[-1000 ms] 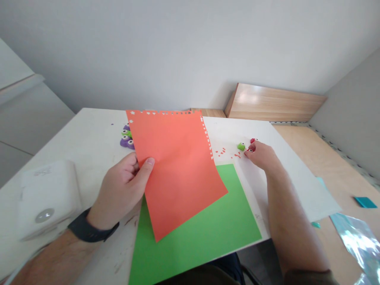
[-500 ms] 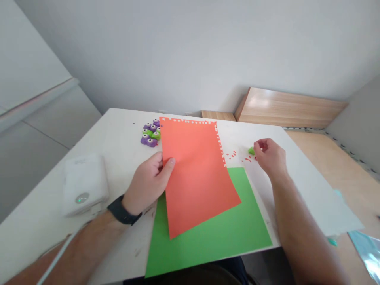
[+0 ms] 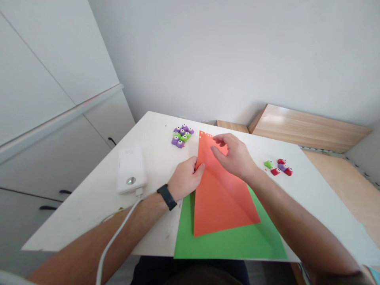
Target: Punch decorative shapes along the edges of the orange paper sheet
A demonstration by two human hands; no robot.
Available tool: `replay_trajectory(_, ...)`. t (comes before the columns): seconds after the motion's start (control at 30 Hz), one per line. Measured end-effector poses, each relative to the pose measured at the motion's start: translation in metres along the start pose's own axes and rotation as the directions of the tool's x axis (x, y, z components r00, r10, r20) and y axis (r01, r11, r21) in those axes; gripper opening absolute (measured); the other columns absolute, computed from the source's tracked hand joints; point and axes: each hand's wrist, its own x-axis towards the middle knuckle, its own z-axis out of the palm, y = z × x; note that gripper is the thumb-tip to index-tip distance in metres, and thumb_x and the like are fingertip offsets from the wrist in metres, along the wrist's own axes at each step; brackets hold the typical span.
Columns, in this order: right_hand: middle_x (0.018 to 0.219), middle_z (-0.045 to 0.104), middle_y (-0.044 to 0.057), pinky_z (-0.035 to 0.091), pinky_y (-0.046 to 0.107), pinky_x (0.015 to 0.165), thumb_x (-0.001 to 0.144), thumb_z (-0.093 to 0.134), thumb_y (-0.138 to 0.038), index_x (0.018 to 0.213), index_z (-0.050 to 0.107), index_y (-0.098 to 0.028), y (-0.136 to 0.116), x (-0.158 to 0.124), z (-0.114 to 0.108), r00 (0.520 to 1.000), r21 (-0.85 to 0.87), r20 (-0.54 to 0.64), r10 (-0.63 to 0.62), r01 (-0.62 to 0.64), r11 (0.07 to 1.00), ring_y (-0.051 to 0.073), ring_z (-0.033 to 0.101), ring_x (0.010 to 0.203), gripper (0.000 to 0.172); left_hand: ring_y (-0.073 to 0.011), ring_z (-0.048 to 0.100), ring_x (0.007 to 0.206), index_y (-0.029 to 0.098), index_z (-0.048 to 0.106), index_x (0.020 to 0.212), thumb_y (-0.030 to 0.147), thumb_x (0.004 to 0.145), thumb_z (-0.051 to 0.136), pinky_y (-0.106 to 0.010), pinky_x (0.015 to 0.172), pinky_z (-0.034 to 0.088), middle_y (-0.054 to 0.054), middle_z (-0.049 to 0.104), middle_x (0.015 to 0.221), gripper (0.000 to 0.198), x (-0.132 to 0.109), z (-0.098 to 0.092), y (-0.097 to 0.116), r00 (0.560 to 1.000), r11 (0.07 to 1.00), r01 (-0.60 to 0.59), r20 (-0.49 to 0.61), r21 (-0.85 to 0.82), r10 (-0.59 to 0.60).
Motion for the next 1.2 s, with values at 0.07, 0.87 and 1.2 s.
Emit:
replay_trajectory(0.07,0.113,0.073,0.011,0.048,0.042,0.098,0.096,0.058,-0.033,0.115,0.068,-0.02,-0.02,0.031,0.021,0.992,-0.076,0.096,-0.087,0.095,0.993,0.026,0.064,0.107,0.025,-0.0183,0.057,0.064,0.022,0.06,0.085,0.037,0.097,0.05,-0.03,0.059,0.035,-0.002,0.063,0.071,0.022,0.001,0.0,-0.001,1.0,1.0,-0.003,0.011,0.0,0.003)
replay_trajectory(0.87,0.11,0.074,0.007,0.049,0.037,0.096,0.099,0.063,-0.033,0.121,0.069,-0.022,-0.037,0.043,0.029,0.98,0.002,-0.095,-0.177,0.178,0.984,0.022,0.066,0.102,0.026,-0.0192,0.059,0.066,0.022,0.055,0.083,0.036,0.098,0.048,-0.031,0.06,0.033,-0.003,0.065,0.074,0.022,0.001,0.002,-0.005,1.0,0.999,-0.003,0.015,0.043,0.002)
replay_trajectory(1.2,0.106,0.074,0.007,0.053,0.036,0.071,0.096,0.065,-0.033,0.115,0.075,-0.026,0.083,-0.075,-0.058,0.984,0.022,0.115,0.133,-0.137,0.99,0.019,0.064,0.075,0.023,-0.0162,0.052,0.063,0.022,0.052,0.077,0.041,0.098,0.047,-0.029,0.059,0.032,0.001,0.059,0.068,0.028,0.003,-0.001,0.001,0.999,0.997,0.027,0.021,0.077,-0.029)
